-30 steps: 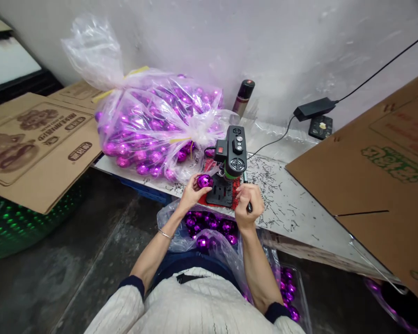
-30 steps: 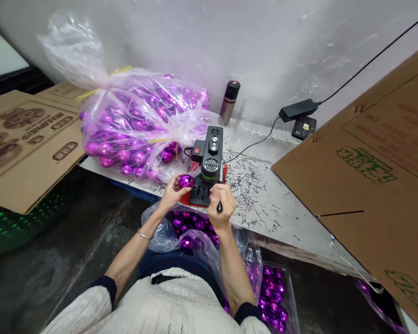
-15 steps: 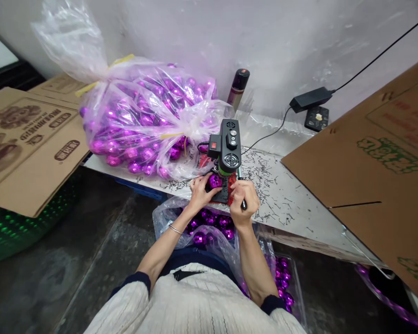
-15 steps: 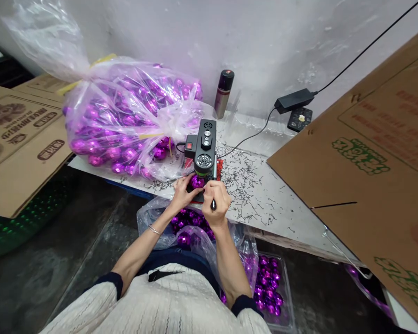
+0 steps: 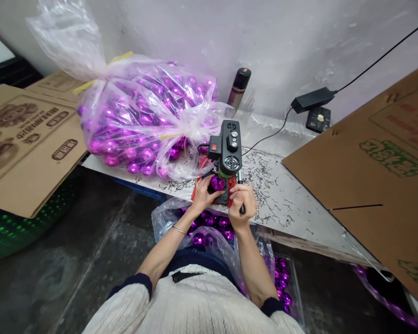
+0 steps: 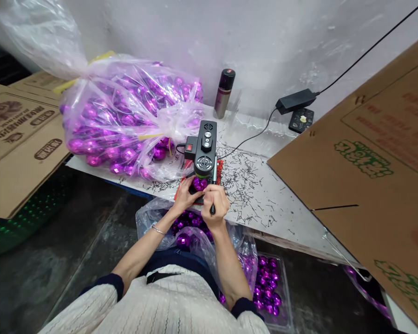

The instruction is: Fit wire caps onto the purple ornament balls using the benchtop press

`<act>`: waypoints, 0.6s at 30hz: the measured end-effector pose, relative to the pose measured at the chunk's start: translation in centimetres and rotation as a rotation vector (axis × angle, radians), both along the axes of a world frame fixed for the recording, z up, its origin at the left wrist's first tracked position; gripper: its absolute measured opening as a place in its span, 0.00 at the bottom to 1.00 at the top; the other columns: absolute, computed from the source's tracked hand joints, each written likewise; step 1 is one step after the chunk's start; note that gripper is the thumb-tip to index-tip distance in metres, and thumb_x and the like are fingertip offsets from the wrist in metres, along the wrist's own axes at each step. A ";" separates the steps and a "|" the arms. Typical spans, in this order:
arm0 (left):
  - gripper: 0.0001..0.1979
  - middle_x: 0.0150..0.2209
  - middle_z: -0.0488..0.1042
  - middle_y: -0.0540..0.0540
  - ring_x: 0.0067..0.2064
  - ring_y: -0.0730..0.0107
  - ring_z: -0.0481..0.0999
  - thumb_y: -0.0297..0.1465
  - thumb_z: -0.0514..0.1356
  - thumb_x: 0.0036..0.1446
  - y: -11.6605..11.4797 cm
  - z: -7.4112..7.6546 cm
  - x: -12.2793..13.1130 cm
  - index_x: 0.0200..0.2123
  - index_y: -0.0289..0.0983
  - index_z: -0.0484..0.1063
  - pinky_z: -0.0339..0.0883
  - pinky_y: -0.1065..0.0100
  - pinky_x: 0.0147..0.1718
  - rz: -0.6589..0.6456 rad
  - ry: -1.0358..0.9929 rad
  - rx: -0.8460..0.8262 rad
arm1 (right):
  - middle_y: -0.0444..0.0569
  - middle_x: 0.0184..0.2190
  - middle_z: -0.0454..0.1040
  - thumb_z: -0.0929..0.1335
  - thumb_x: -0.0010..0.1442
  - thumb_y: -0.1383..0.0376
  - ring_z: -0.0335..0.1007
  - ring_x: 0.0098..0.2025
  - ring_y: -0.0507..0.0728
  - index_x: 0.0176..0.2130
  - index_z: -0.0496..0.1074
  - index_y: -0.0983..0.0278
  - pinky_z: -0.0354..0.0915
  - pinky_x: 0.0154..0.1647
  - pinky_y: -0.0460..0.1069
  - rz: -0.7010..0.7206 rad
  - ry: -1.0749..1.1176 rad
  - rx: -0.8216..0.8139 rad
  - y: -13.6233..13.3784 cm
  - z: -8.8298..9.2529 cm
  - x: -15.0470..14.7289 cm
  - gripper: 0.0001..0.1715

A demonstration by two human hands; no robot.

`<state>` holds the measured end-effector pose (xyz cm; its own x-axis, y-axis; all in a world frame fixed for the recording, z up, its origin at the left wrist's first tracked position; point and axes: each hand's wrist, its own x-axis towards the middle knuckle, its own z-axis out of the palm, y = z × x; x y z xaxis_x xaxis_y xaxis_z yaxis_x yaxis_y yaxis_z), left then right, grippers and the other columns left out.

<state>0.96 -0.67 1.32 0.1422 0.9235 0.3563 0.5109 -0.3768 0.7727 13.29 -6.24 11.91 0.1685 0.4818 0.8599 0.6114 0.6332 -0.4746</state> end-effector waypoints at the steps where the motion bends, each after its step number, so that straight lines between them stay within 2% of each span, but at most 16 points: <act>1: 0.32 0.57 0.78 0.36 0.59 0.50 0.78 0.42 0.72 0.57 0.0 0.0 0.0 0.62 0.38 0.70 0.68 0.49 0.61 -0.001 -0.003 0.003 | 0.45 0.29 0.72 0.61 0.70 0.71 0.72 0.33 0.53 0.32 0.67 0.61 0.67 0.34 0.50 0.006 -0.007 0.007 0.1 -0.6 0.0 0.14; 7: 0.32 0.57 0.78 0.36 0.59 0.49 0.78 0.42 0.72 0.57 -0.1 -0.2 0.1 0.61 0.37 0.70 0.69 0.48 0.61 0.003 -0.006 -0.001 | 0.43 0.29 0.70 0.60 0.73 0.65 0.69 0.30 0.51 0.31 0.64 0.60 0.67 0.36 0.50 -0.011 -0.005 0.091 1.1 -3.3 0.2 0.16; 12: 0.32 0.57 0.78 0.36 0.59 0.48 0.78 0.42 0.72 0.57 -0.1 0.1 0.2 0.61 0.38 0.70 0.69 0.47 0.61 -0.005 -0.024 -0.036 | 0.43 0.30 0.69 0.59 0.74 0.62 0.69 0.30 0.51 0.32 0.63 0.59 0.68 0.37 0.51 0.007 0.023 0.112 1.4 -4.1 0.0 0.17; 15: 0.31 0.57 0.78 0.36 0.60 0.48 0.77 0.41 0.72 0.57 -0.1 0.3 0.1 0.60 0.37 0.70 0.68 0.47 0.61 -0.019 -0.037 -0.044 | 0.42 0.30 0.69 0.58 0.74 0.63 0.70 0.30 0.51 0.32 0.63 0.59 0.69 0.39 0.52 -0.008 0.028 0.112 1.4 -4.7 -0.2 0.17; 18: 0.29 0.57 0.78 0.36 0.59 0.49 0.78 0.40 0.71 0.59 -0.1 0.3 0.1 0.60 0.38 0.70 0.68 0.46 0.62 -0.019 -0.042 -0.032 | 0.43 0.30 0.69 0.58 0.73 0.65 0.70 0.30 0.51 0.31 0.63 0.59 0.69 0.38 0.51 0.004 -0.003 0.110 1.3 -4.7 -0.4 0.17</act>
<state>1.03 -0.81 1.62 0.1455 0.9316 0.3330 0.4709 -0.3612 0.8049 12.88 -4.99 7.16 0.1647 0.3848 0.9082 0.6101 0.6838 -0.4003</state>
